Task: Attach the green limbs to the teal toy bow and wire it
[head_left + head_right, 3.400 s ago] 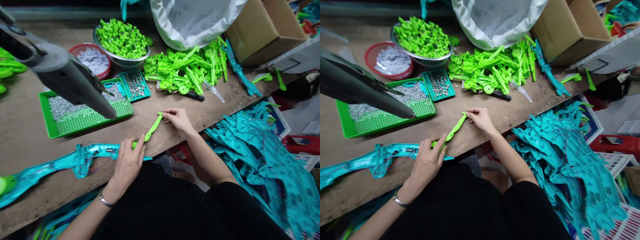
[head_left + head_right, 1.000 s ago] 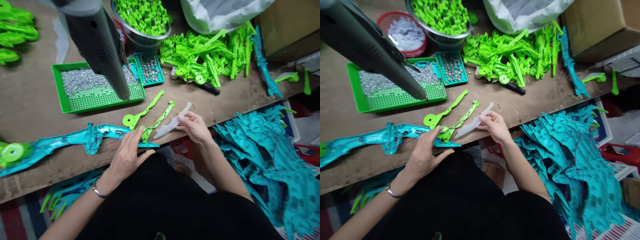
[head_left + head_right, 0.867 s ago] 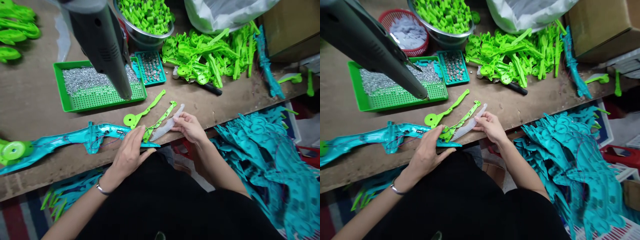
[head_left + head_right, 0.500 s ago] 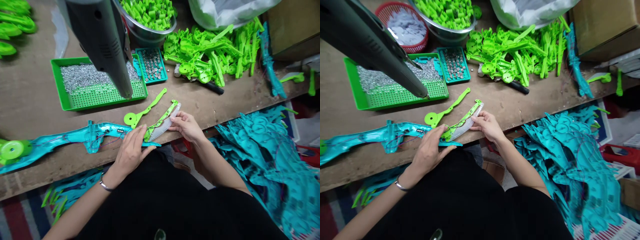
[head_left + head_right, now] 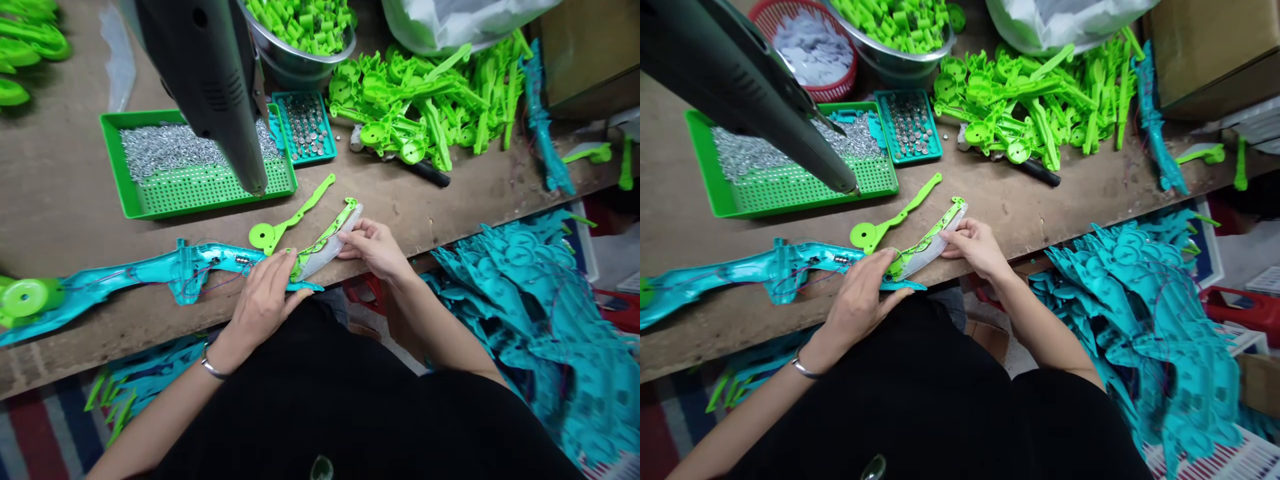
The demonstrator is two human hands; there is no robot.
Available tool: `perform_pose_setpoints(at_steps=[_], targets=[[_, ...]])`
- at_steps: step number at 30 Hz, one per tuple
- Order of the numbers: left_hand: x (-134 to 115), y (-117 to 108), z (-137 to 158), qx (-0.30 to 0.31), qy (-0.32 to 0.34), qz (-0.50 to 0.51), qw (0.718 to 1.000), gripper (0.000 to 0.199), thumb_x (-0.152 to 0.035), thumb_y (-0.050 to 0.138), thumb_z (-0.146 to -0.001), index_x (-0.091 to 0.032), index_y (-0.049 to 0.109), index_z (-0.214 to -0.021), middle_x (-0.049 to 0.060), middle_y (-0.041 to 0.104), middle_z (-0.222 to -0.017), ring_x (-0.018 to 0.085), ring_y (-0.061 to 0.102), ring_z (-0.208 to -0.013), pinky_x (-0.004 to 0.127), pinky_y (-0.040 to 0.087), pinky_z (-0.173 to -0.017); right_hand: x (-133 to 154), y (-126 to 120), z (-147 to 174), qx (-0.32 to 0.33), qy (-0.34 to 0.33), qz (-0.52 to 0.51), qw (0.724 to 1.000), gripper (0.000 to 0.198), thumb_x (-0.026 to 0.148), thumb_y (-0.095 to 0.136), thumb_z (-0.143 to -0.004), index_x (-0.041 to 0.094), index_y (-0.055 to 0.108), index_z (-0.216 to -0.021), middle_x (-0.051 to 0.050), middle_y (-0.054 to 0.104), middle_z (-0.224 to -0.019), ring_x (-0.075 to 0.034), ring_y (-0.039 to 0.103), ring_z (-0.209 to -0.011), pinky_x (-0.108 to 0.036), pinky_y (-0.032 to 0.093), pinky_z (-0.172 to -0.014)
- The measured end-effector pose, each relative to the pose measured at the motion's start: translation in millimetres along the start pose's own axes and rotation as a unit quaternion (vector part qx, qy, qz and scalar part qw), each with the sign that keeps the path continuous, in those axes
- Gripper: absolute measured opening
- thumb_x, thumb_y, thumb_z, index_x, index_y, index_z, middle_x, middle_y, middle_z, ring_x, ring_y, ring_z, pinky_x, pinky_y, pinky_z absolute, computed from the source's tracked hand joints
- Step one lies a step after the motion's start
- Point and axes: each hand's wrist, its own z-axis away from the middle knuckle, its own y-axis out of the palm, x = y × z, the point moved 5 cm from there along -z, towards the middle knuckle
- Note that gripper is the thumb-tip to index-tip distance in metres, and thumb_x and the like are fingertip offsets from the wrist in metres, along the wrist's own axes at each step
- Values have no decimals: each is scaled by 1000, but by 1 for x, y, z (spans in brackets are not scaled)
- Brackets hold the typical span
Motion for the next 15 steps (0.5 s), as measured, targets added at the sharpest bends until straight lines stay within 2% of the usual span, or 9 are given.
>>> perform_pose_setpoints(at_steps=[5, 15], targets=[[0, 0, 0, 2, -1, 3, 1000, 70, -42, 65, -89, -13, 38, -146, 20, 62, -131, 31, 58, -125, 47, 50, -102, 6, 3, -2, 1, -20, 35, 999, 42, 40, 86, -62, 18, 57, -82, -1, 72, -70, -12, 69, -59, -25, 62, -60], [0, -1, -1, -5, 15, 0, 1000, 67, -40, 68, -87, -8, 44, -140, 21, 63, -127, 32, 60, -121, 46, 51, -101, 10, 5, -1, -25, -9, 51, 998, 45, 36, 87, -61, 18, 53, -85, 1, 70, -63, -11, 67, -53, -23, 61, -55]])
